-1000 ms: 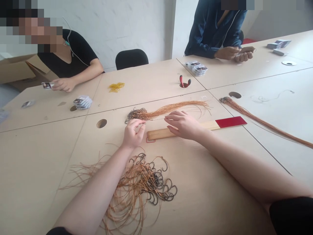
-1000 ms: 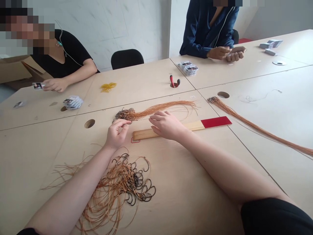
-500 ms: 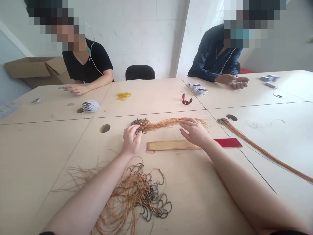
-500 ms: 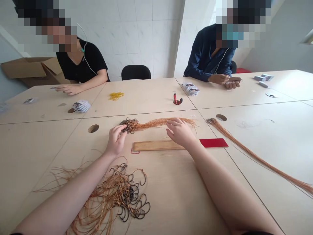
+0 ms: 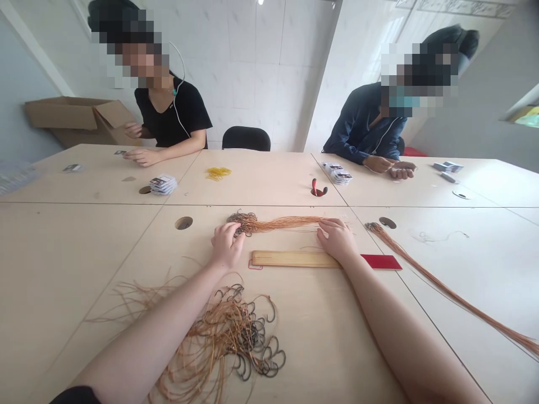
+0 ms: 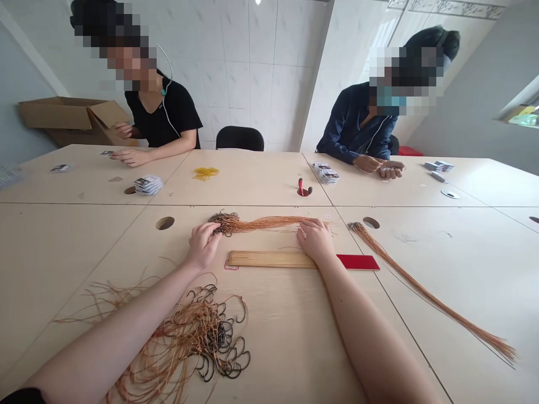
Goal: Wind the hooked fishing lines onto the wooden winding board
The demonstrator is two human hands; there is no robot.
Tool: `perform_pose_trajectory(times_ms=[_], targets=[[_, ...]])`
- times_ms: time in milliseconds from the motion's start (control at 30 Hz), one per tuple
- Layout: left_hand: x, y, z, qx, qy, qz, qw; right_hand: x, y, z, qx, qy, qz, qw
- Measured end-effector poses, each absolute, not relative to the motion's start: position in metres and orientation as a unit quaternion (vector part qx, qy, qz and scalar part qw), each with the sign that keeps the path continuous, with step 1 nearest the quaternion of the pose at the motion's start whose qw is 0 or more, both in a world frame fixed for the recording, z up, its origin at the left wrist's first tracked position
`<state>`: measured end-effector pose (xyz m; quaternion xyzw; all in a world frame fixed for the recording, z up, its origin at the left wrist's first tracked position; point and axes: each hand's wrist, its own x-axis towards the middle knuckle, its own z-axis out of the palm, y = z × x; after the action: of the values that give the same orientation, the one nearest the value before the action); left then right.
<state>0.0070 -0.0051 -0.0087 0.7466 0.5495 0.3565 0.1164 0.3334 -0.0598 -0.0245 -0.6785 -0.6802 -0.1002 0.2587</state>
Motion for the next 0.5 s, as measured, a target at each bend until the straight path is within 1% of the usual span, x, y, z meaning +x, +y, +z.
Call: perform_pose_trajectory(times_ms=[200, 500], targets=[[0.009, -0.002, -0.011, 0.742, 0.553, 0.358, 0.125, 0.331, -0.058, -0.028, -0.689, -0.673, -0.084, 0.257], [0.014, -0.007, -0.009, 0.726, 0.569, 0.363, 0.135, 0.337, -0.057, -0.038, -0.723, -0.616, -0.094, 0.298]])
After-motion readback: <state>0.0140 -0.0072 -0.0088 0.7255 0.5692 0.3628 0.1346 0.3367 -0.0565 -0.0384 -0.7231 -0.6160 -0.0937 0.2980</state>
